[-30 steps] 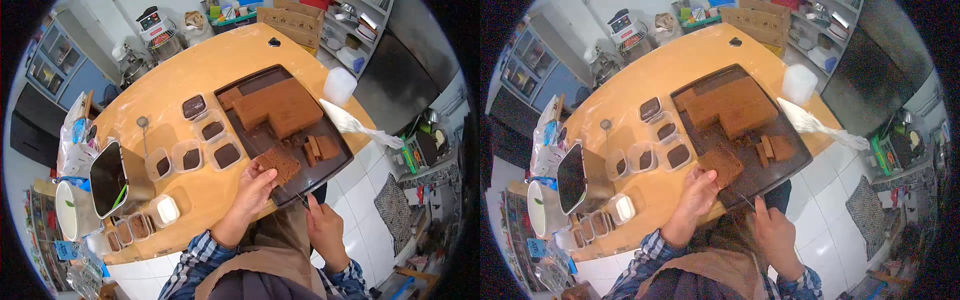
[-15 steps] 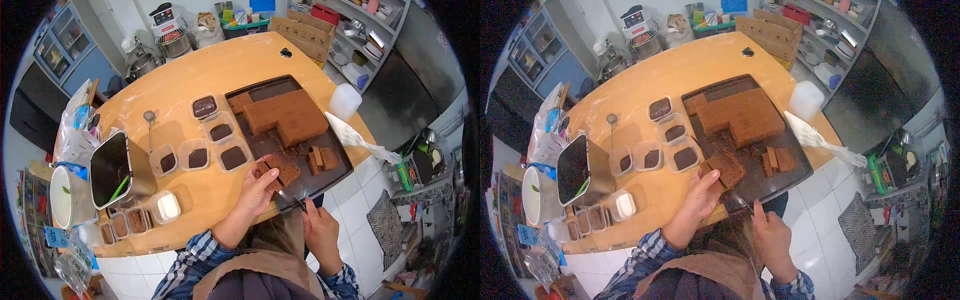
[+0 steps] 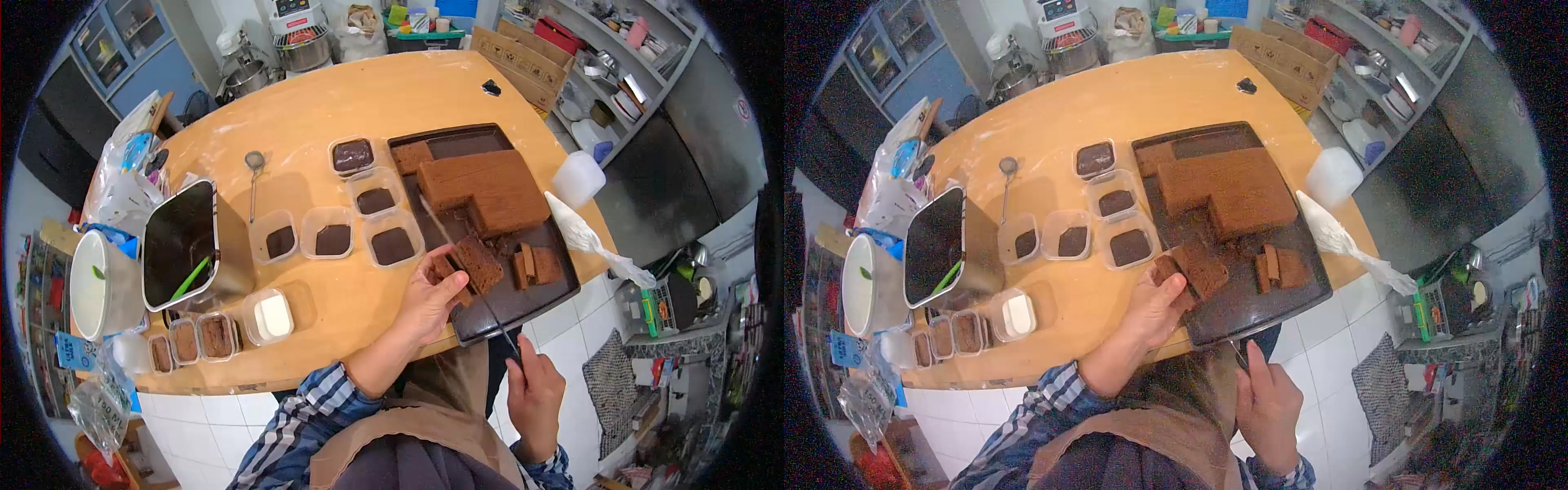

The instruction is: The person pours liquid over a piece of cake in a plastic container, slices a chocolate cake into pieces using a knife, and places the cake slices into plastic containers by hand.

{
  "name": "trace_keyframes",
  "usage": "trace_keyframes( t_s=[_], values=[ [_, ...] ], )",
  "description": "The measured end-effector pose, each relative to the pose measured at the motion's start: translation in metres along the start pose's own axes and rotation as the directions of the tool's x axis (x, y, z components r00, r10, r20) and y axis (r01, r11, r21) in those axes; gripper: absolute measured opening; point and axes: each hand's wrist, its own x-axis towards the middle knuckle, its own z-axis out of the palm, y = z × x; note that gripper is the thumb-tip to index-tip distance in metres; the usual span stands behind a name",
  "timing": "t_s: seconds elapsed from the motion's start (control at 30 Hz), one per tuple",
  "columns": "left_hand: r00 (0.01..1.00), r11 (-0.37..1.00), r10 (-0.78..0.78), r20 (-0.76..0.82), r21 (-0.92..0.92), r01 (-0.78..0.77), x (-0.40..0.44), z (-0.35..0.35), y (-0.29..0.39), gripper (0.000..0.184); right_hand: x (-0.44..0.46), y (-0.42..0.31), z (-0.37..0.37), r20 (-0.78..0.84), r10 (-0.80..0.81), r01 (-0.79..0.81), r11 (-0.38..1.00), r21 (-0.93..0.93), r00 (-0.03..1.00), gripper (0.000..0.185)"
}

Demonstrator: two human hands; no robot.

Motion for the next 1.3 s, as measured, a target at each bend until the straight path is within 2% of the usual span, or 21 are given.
trace_keyframes(
  t_s=[0.07, 0.17, 0.4, 0.7, 1.3],
  values=[
    [1.0, 0.999, 0.001, -0.017, 0.038, 0.0, 0.0, 0.001, 0.002, 0.062, 0.0, -0.003, -0.005, -0.027, 0.031, -0.03, 0.998, 0.054, 0.999, 0.038],
    [0.999, 0.998, 0.015, -0.042, 0.067, -0.013, -0.001, 0.005, 0.003, 0.061, -0.002, 0.003, -0.007, -0.037, -0.006, 0.005, 1.0, -0.03, 0.999, 0.039],
    [0.996, 0.994, 0.051, -0.076, 0.101, -0.043, -0.003, 0.009, 0.005, 0.061, -0.003, 0.006, -0.011, -0.013, 0.011, -0.011, 0.998, -0.064, 1.0, 0.039],
    [0.998, 0.993, 0.046, -0.037, 0.108, -0.042, -0.003, 0.007, 0.005, 0.06, -0.006, 0.009, -0.009, 0.014, 0.033, -0.032, 0.997, -0.073, 0.999, 0.038],
    [0.996, 0.993, 0.062, -0.061, 0.105, -0.056, -0.004, 0.009, 0.007, 0.059, -0.005, 0.006, -0.012, 0.027, 0.023, -0.02, 0.995, -0.093, 0.999, 0.038]
  ],
)
